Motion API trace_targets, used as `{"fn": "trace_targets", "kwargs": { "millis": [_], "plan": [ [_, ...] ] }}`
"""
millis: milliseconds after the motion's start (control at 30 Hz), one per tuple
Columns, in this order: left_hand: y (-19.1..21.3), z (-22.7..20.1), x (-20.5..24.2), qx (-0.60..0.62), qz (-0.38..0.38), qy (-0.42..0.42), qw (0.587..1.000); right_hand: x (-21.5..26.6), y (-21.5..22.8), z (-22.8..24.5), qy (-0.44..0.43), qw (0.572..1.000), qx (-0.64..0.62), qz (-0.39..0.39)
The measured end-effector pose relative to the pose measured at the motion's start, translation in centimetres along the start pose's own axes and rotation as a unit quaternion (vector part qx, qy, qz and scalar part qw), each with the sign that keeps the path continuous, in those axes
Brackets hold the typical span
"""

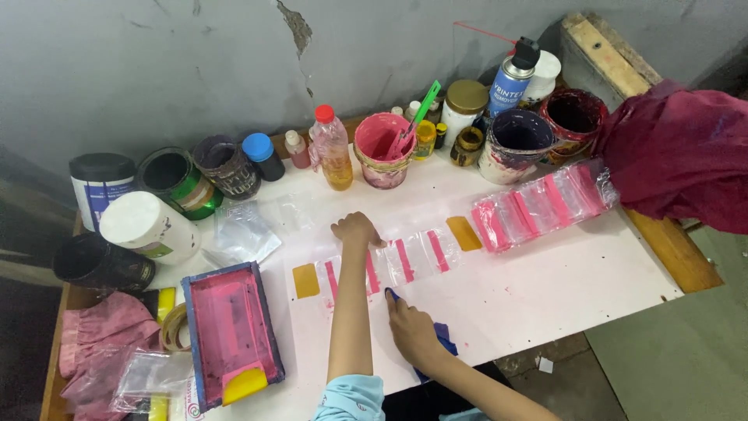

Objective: The person wipes a clear plastic sheet with pink stripes using a blue cloth. They then pick up a pink ink-filled squeegee and rub it back and forth inside a rectangular tray.

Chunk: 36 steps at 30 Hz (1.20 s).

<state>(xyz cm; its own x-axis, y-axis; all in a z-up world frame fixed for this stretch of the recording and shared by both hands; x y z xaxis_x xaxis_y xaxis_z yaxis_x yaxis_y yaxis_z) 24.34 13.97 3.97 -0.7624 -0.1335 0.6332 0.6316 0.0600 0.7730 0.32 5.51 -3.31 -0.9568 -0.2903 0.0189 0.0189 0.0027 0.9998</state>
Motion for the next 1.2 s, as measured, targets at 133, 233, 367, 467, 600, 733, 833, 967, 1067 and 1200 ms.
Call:
{"fn": "trace_targets", "kwargs": {
  "millis": [133, 233, 367, 467, 600, 733, 833, 967, 1067, 1200],
  "plan": [
    [0.1, 0.1, 0.2, 0.000, 0.009, 0.005, 1.000, 0.6, -0.4, -3.4, -0.055, 0.998, 0.005, -0.021],
    [0.6, 0.1, 1.1, -0.003, 0.016, 0.003, 1.000, 2.3, -0.8, -9.2, -0.193, 0.977, -0.027, 0.084],
    [0.5, -0.1, 1.7, -0.005, 0.003, -0.016, 1.000, 5.4, 0.9, -14.2, -0.251, 0.965, 0.005, 0.072],
    [0.3, 0.2, 1.6, 0.013, -0.028, -0.039, 0.999, 4.6, 0.1, -11.5, -0.203, 0.973, -0.021, 0.107],
    [-1.4, 0.6, 0.2, 0.033, -0.089, -0.090, 0.991, 6.3, 7.3, -3.5, 0.138, 0.978, -0.148, 0.056],
    [-6.4, 2.0, -0.6, 0.037, -0.320, -0.118, 0.939, 4.7, 10.1, -9.5, -0.022, 0.953, -0.185, 0.238],
    [-9.7, 1.5, 5.6, -0.034, -0.411, -0.115, 0.904, 3.5, 10.4, -13.4, -0.065, 0.979, -0.071, 0.179],
    [-14.8, -0.7, 13.3, 0.020, -0.508, -0.151, 0.848, -0.6, 13.4, -12.9, 0.109, 0.963, -0.077, 0.236],
    [-17.4, -2.1, 14.7, -0.025, -0.423, -0.097, 0.901, -6.8, 17.3, -12.2, 0.200, 0.962, 0.071, 0.172],
    [-19.3, -2.6, 14.5, -0.089, -0.399, -0.058, 0.911, -13.9, 12.5, -11.1, 0.478, 0.863, 0.162, -0.017]
  ]
}}
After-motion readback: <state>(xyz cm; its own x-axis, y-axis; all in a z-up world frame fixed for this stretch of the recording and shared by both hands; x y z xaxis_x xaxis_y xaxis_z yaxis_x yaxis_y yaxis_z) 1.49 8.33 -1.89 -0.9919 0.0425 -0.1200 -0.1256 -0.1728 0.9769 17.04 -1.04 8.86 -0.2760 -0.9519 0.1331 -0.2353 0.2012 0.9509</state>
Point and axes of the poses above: each hand's wrist, its own x-axis away from the middle knuckle, its own y-axis out of the back of the hand, z = x × y, the point moved 5 cm from there along -x, towards the middle knuckle, and after that the axes turned 1 degree about x, right-handed, at the moved point
